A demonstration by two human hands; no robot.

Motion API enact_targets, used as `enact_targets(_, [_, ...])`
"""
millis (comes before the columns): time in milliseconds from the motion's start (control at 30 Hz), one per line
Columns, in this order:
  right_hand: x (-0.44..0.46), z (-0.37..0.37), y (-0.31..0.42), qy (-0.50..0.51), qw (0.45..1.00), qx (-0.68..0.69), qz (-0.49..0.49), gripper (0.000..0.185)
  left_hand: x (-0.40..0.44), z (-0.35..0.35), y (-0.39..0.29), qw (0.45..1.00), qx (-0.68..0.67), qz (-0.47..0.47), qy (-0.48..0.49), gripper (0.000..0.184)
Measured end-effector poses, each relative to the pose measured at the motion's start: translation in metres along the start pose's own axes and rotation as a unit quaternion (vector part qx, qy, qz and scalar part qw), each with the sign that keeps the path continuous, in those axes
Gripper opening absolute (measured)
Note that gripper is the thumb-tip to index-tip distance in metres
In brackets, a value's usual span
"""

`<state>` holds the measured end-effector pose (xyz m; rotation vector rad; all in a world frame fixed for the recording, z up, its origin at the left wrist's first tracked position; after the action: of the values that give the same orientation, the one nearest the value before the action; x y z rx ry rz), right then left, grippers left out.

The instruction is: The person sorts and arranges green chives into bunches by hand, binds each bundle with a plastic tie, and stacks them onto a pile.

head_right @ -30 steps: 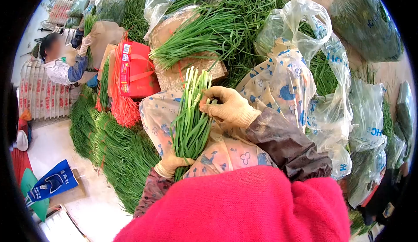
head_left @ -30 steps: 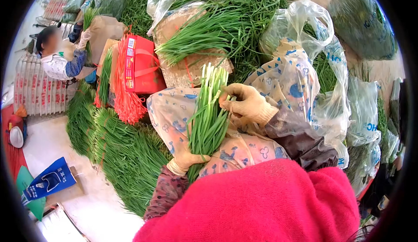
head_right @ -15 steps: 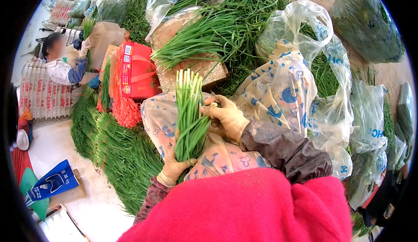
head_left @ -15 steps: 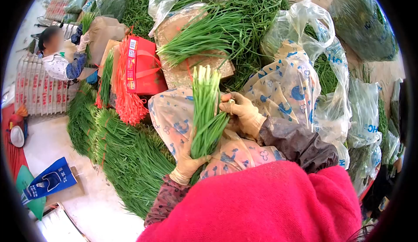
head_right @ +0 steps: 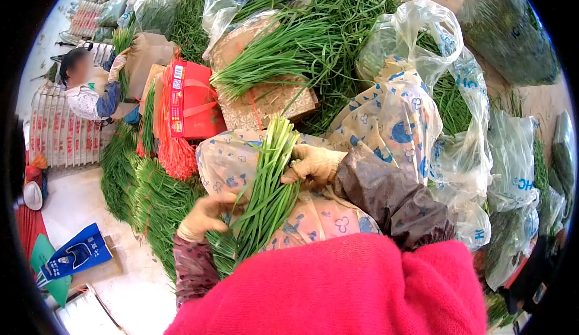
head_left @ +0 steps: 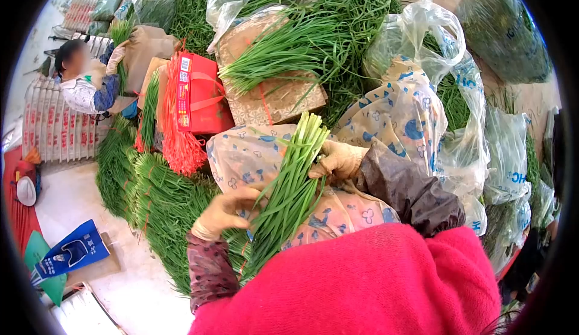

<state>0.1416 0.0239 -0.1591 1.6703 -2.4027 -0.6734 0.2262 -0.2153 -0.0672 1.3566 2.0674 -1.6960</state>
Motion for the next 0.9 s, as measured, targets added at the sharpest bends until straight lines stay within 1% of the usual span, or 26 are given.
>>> enact_targets(33, [0.0, 0.002, 0.001, -0.001, 1.0, -0.011, -0.002, 0.057, 0.001, 0.009, -0.004, 0.994, -0.074, -0.058, -0.05, 0.091])
enact_targets(67, [0.001, 0.002, 0.003, -0.003, 1.0, -0.021, -0.003, 0.055, 0.002, 0.014, -0.012, 0.978, -0.147, -0.114, -0.099, 0.092])
enact_targets(100, [0.002, 0.003, 0.005, -0.009, 0.997, -0.075, -0.018, 0.054, 0.011, 0.015, -0.017, 0.978, -0.144, -0.115, -0.097, 0.092])
enact_targets(133, [0.002, 0.001, 0.006, -0.014, 0.995, -0.092, -0.026, 0.053, 0.026, 0.014, -0.023, 0.983, -0.095, -0.131, -0.08, 0.091])
enact_targets(200, [0.002, -0.008, 0.013, -0.024, 0.991, -0.126, -0.043, 0.051, 0.051, -0.005, -0.028, 0.986, -0.048, -0.148, -0.061, 0.089])
enact_targets(267, [0.0, -0.023, 0.031, -0.051, 0.968, -0.245, -0.008, 0.049, 0.075, -0.03, -0.027, 0.984, 0.095, -0.124, -0.08, 0.086])
enact_targets(300, [0.0, -0.026, 0.036, -0.068, 0.956, -0.285, -0.014, 0.056, 0.087, -0.034, -0.023, 0.99, 0.076, -0.087, -0.076, 0.082])
enact_targets(333, [0.001, -0.024, 0.035, -0.07, 0.956, -0.286, -0.012, 0.056, 0.098, -0.036, -0.019, 0.995, 0.056, -0.049, -0.071, 0.079])
enact_targets(367, [0.001, -0.022, 0.039, -0.108, 0.931, -0.347, 0.045, 0.06, 0.103, -0.038, -0.014, 0.996, -0.045, -0.026, -0.067, 0.07])
enact_targets(400, [-0.001, -0.023, 0.045, -0.144, 0.896, -0.406, 0.103, 0.064, 0.106, -0.041, -0.013, 0.997, -0.043, -0.027, -0.064, 0.07])
enact_targets(433, [-0.006, -0.021, 0.041, -0.194, 0.91, -0.364, 0.04, 0.069, 0.107, -0.043, -0.012, 0.992, -0.087, -0.039, -0.085, 0.067])
enact_targets(467, [-0.01, -0.022, 0.037, -0.195, 0.91, -0.364, 0.041, 0.069, 0.106, -0.046, -0.014, 0.984, -0.131, -0.051, -0.107, 0.064])
enact_targets(500, [-0.013, -0.02, 0.031, -0.21, 0.916, -0.342, 0.023, 0.066, 0.102, -0.049, -0.015, 0.977, -0.171, -0.04, -0.118, 0.061])
enact_targets(533, [-0.017, -0.018, 0.025, -0.224, 0.921, -0.318, 0.004, 0.064, 0.1, -0.051, -0.019, 0.977, -0.171, -0.04, -0.12, 0.061])
enact_targets(567, [-0.018, -0.019, 0.017, -0.204, 0.952, -0.227, 0.023, 0.057, 0.097, -0.058, -0.028, 0.972, -0.205, -0.041, -0.109, 0.059])
enact_targets(600, [-0.021, -0.025, 0.021, -0.199, 0.954, -0.222, 0.021, 0.057, 0.093, -0.061, -0.033, 0.965, -0.238, -0.042, -0.1, 0.057])
enact_targets(633, [-0.027, -0.034, 0.027, -0.194, 0.951, -0.241, -0.002, 0.052, 0.092, -0.052, -0.022, 0.96, -0.253, -0.016, -0.121, 0.05])
enact_targets(667, [-0.032, -0.04, 0.032, -0.188, 0.946, -0.261, -0.024, 0.048, 0.092, -0.039, -0.011, 0.959, -0.253, -0.014, -0.128, 0.05])
enact_targets(700, [-0.034, -0.042, 0.032, -0.14, 0.968, -0.21, 0.001, 0.045, 0.091, -0.022, -0.003, 0.966, -0.184, -0.019, -0.179, 0.046])
enact_targets(733, [-0.038, -0.046, 0.036, -0.157, 0.972, -0.172, 0.042, 0.043, 0.089, -0.008, 0.003, 0.966, -0.115, -0.023, -0.229, 0.043])
enact_targets(767, [-0.042, -0.049, 0.042, -0.147, 0.974, -0.168, 0.048, 0.044, 0.089, -0.011, -0.004, 0.965, -0.087, 0.008, -0.247, 0.049])
enact_targets(800, [-0.046, -0.051, 0.048, -0.139, 0.975, -0.164, 0.053, 0.045, 0.088, -0.011, -0.007, 0.964, -0.088, 0.01, -0.249, 0.049])
enact_targets(833, [-0.047, -0.05, 0.053, -0.14, 0.977, -0.155, 0.047, 0.046, 0.089, -0.01, -0.01, 0.966, -0.109, -0.001, -0.234, 0.044])
enact_targets(867, [-0.048, -0.053, 0.067, -0.149, 0.964, -0.215, 0.046, 0.044, 0.089, -0.01, -0.011, 0.968, -0.13, -0.012, -0.216, 0.04])
enact_targets(900, [-0.044, -0.045, 0.069, -0.164, 0.953, -0.245, 0.066, 0.043, 0.092, -0.008, -0.005, 0.971, -0.153, -0.034, -0.179, 0.046])
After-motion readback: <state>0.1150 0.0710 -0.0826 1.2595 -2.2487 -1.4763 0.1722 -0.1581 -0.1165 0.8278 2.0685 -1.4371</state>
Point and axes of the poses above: each hand's wrist, its own x-axis towards the middle knuckle, its own z-axis out of the back of the hand, y = z × x, the point moved 4 cm from there along x, towards the middle knuckle, and after that the axes turned 1 degree about x, right-handed, at the moved point
